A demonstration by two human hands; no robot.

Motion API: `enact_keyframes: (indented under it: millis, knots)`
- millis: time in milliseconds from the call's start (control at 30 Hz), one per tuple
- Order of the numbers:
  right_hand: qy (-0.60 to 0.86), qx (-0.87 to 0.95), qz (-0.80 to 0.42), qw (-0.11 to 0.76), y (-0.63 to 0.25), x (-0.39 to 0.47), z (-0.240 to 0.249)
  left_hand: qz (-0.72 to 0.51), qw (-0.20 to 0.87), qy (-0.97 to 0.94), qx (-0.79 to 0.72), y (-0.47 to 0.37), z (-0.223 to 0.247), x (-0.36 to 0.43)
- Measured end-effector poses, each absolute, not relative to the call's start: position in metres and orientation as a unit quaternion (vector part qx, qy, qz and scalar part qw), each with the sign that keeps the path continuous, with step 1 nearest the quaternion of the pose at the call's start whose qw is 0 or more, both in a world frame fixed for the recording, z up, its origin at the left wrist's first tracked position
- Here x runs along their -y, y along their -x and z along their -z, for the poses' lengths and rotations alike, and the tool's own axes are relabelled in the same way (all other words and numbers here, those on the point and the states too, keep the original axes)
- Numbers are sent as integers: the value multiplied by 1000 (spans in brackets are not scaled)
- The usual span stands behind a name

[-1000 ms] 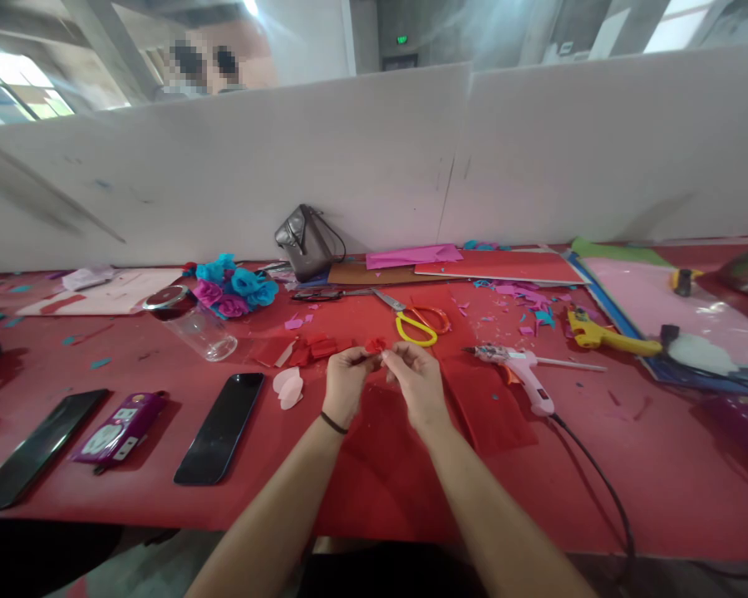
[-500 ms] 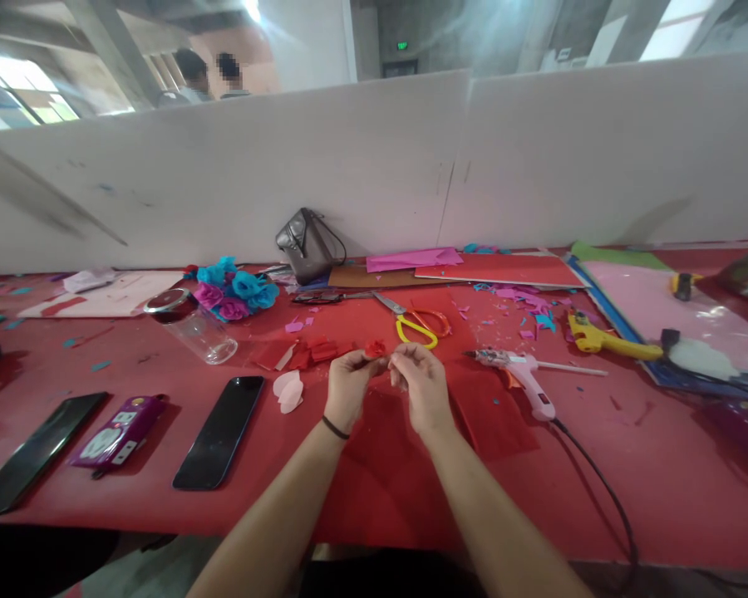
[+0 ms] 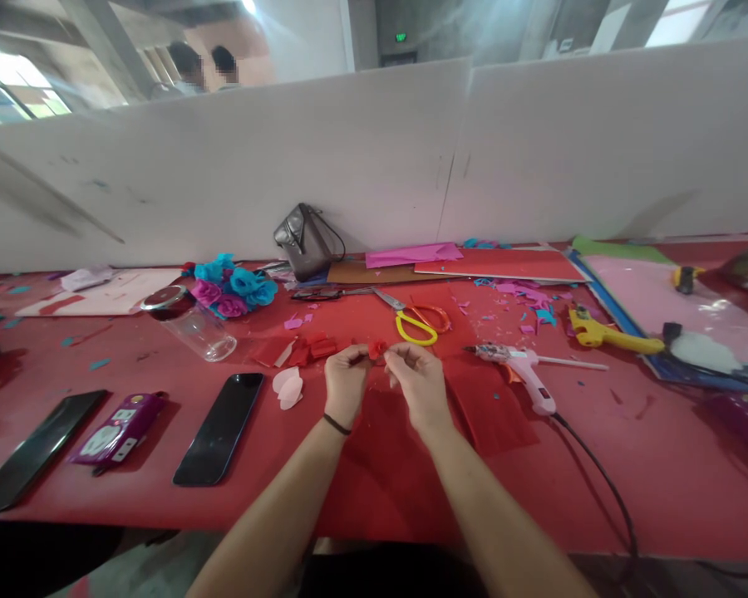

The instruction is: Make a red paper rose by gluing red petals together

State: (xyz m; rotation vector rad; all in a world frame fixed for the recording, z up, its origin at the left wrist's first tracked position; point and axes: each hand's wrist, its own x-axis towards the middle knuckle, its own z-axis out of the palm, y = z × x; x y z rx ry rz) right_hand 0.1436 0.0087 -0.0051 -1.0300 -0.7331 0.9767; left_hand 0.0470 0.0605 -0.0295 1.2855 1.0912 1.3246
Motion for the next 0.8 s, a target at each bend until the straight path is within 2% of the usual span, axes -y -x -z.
enact_keyframes:
  millis: [500,800]
  knots:
    - [464,307,-451,698,-133,-5,3,-560,532,-466,-431,-51,25,-58]
    - [466,292,-431,716,-135,-8,5,-554,485,-520,-433,-49,24,-57]
